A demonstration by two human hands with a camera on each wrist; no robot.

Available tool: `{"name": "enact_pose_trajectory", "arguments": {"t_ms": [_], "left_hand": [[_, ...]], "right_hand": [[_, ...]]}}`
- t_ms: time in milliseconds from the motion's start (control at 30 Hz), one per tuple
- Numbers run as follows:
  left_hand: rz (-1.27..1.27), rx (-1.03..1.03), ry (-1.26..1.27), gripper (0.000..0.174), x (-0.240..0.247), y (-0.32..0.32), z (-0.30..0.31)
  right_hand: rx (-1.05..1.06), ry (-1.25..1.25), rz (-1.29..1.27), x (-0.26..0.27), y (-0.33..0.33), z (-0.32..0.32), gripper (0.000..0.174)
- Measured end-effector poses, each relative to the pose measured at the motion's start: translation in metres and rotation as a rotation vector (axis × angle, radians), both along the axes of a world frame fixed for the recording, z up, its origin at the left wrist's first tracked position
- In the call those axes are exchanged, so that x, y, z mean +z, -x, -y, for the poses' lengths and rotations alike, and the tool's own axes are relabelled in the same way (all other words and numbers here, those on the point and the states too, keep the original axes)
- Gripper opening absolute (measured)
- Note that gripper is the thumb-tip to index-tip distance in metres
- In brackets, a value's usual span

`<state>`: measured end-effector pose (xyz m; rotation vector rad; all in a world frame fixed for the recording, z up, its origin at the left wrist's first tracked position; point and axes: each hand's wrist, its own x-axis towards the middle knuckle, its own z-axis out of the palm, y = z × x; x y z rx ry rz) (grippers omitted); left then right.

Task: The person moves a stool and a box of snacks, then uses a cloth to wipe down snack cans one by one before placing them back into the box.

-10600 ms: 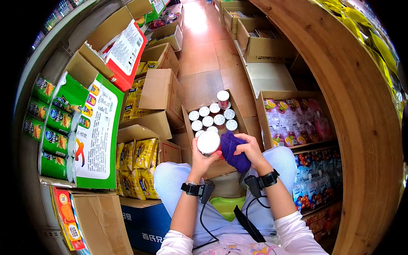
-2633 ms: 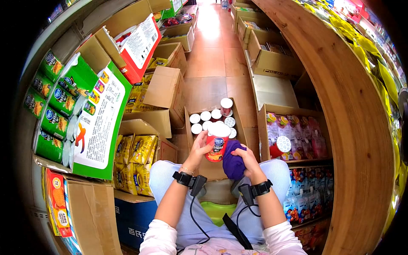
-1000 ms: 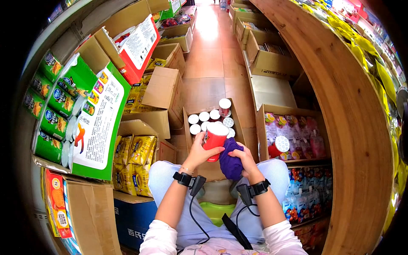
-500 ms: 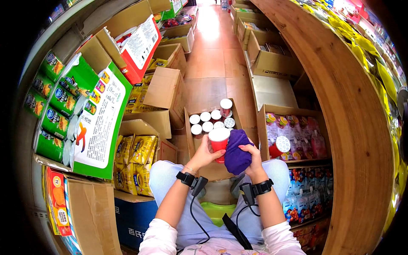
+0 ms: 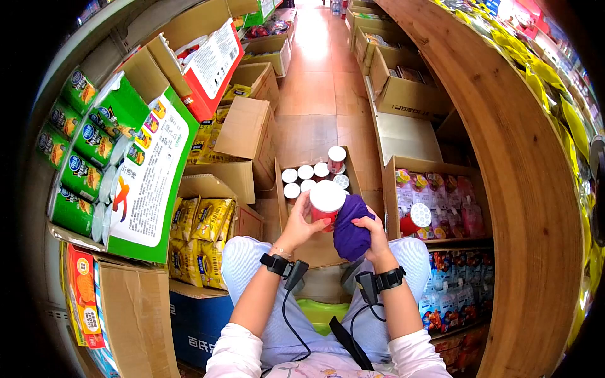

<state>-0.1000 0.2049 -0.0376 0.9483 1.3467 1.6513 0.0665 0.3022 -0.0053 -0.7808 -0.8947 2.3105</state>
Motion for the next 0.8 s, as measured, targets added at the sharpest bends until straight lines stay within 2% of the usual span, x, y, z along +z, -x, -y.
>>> {"name": "enact_pose_trajectory", "arguments": {"t_ms": [233,433,633,800], "left_hand": [[0.145,-0.073,-0.03,0.075,0.004,0.011,0.005],[0.376,-0.101,-0.092,0.076,0.016,0.007,0.003],[-0.197,0.068,0.014,0.076,0.003,-0.001,-0.001],[-0.069,-0.058,0.074,0.072,0.001,0.006,-0.001]], "right_hand": [[0.077,-0.018,0.14,-0.004,0.001,0.001,0.034],[0.133,-0.055,0.224,-0.018,0.003,0.003,0.034],[0.168,-0.067,0.261,-0.005,0.003,0.006,0.036],[0.121,-0.091,0.243,-0.01,0.003,0.007,0.035]]}}
